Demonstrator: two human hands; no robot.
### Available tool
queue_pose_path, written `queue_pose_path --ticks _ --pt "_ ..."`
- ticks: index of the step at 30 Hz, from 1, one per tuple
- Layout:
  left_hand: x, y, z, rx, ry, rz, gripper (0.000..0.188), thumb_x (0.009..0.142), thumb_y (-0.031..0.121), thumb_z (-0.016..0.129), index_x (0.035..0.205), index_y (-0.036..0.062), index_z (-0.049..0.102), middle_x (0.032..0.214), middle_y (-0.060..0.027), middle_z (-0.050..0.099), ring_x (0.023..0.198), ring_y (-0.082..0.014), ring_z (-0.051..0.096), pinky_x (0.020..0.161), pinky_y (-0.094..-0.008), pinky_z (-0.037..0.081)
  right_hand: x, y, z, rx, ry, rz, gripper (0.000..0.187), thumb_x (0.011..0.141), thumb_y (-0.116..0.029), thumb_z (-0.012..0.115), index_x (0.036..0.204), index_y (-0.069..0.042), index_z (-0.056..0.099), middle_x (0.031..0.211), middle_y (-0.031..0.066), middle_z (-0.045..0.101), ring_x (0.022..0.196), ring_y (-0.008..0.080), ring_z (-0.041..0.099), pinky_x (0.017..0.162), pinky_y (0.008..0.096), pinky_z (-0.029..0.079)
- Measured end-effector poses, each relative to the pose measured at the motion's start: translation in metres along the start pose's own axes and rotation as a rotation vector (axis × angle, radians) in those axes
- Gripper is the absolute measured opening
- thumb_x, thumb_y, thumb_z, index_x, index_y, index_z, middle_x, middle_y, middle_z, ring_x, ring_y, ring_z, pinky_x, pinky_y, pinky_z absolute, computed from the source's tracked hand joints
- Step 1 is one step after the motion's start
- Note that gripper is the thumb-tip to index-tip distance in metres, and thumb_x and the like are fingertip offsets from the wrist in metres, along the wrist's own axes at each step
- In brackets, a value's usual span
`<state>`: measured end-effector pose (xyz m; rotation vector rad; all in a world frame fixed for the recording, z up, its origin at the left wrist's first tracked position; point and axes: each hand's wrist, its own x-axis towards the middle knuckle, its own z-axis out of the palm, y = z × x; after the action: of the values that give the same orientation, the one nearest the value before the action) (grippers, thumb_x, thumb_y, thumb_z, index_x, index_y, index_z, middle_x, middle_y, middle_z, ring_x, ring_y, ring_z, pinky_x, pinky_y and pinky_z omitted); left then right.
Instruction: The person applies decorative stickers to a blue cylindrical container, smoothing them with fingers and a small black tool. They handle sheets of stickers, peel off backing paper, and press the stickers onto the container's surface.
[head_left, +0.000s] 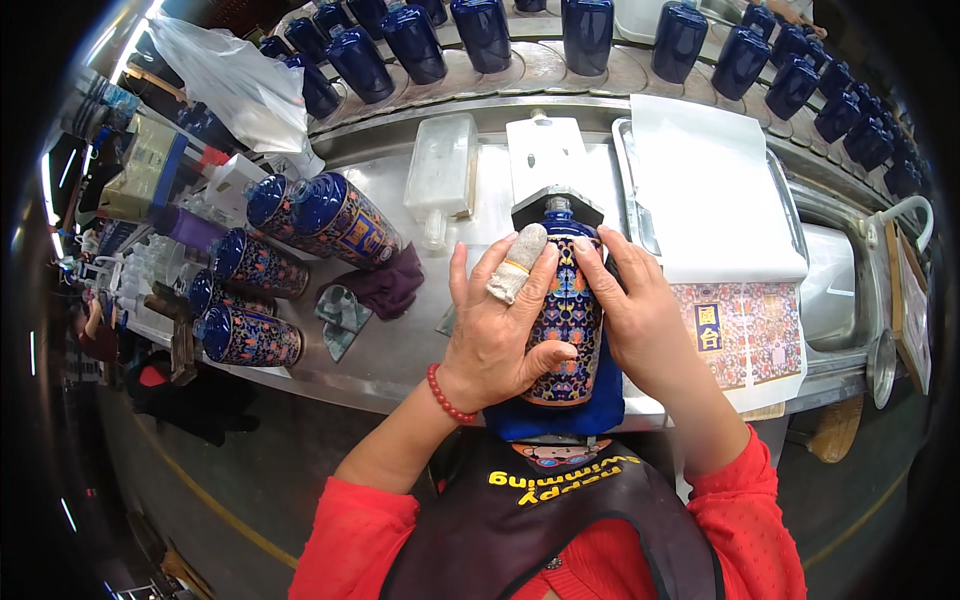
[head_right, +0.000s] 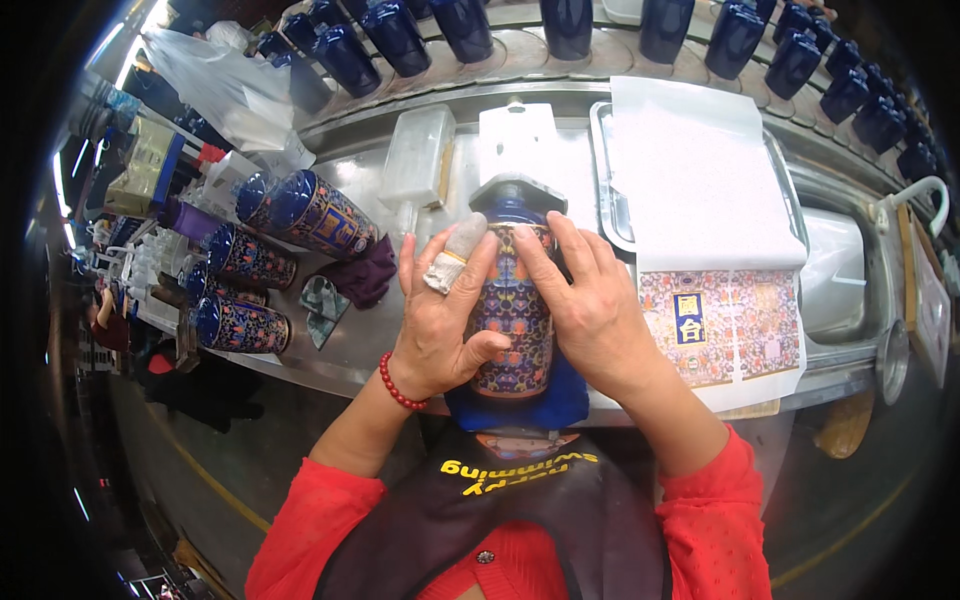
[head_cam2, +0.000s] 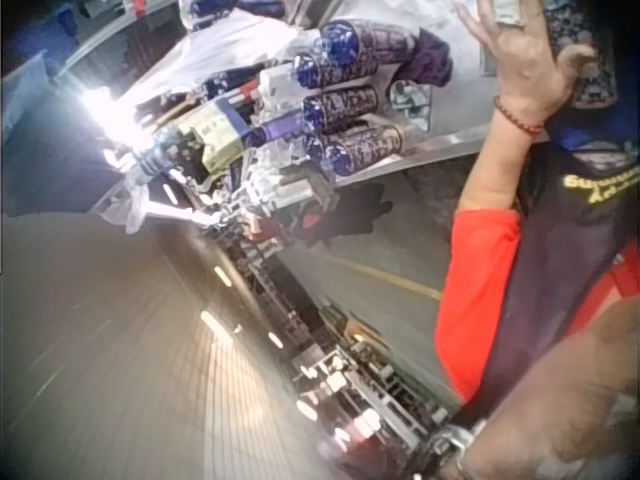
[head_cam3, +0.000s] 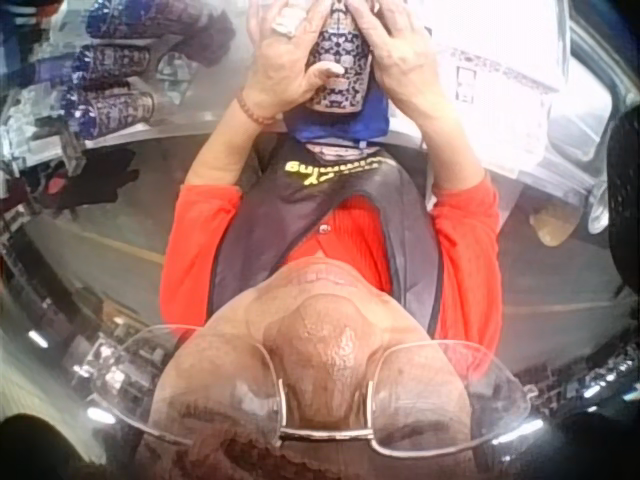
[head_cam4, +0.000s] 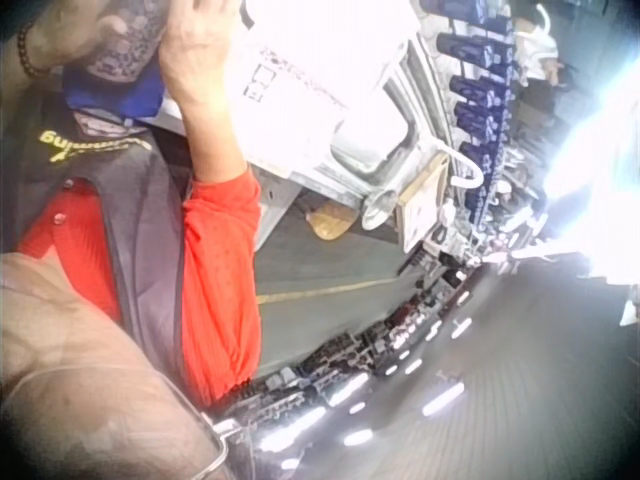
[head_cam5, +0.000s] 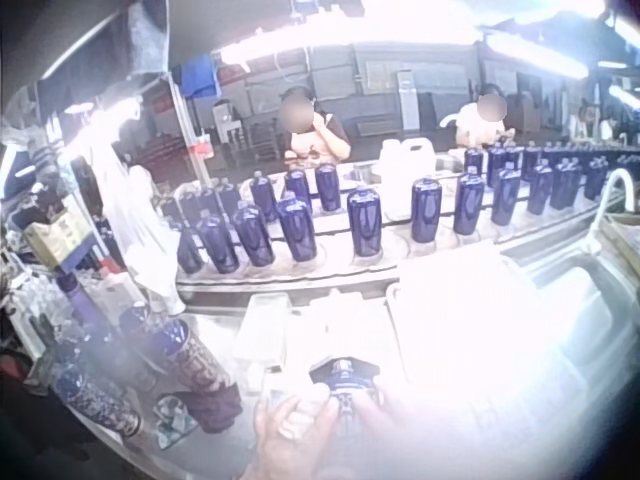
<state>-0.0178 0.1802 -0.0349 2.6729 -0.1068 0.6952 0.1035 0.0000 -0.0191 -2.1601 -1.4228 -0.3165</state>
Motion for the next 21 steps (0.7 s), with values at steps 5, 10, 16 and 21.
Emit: queue_pose_path --ticks 5,10,16,21 --pt "-0.001 -0.001 -0.001 -0.021 -0.037 -0.007 0.090 0.097 0.072 0.042 0.150 0.0001 0.048 0.151 -0.0208 0.050 0.142 -0.0374 0.034 0.119 -0.0647 0.007 0.002 0.000 0.002 -0.018 0.011 0.020 0.057 0.086 -0.003 0.061 0.143 -0.007 0.057 0.135 0.0227 0.055 0.119 0.0399 0.057 0.094 0.0461 0.050" --pt "0.001 0.000 -0.004 -0.038 -0.040 -0.010 0.089 0.097 0.071 0.044 0.150 0.0005 0.048 0.150 -0.0204 0.050 0.141 -0.0378 0.036 0.119 -0.0645 0.008 0.005 0.002 0.003 0.026 0.036 0.014 0.060 0.084 -0.001 0.062 0.143 -0.008 0.057 0.133 0.0232 0.056 0.118 0.0408 0.058 0.096 0.0472 0.049" --pt "0.011 -0.008 -0.004 -0.071 -0.003 -0.034 0.084 0.098 0.069 0.044 0.150 0.0028 0.050 0.145 -0.0186 0.055 0.139 -0.0391 0.038 0.118 -0.0641 0.007 0.005 0.004 -0.001 0.047 0.018 0.023 0.064 0.079 0.005 0.060 0.142 -0.006 0.057 0.129 0.0234 0.057 0.116 0.0409 0.058 0.097 0.0481 0.049" --pt "0.015 -0.009 -0.006 -0.003 0.016 0.001 0.081 0.097 0.069 0.046 0.146 0.0053 0.054 0.141 -0.0171 0.058 0.137 -0.0360 0.041 0.119 -0.0630 0.007 0.010 0.007 -0.001 0.068 0.015 0.004 0.066 0.077 0.007 0.060 0.142 -0.006 0.057 0.127 0.0236 0.056 0.115 0.0407 0.058 0.098 0.0479 0.048"
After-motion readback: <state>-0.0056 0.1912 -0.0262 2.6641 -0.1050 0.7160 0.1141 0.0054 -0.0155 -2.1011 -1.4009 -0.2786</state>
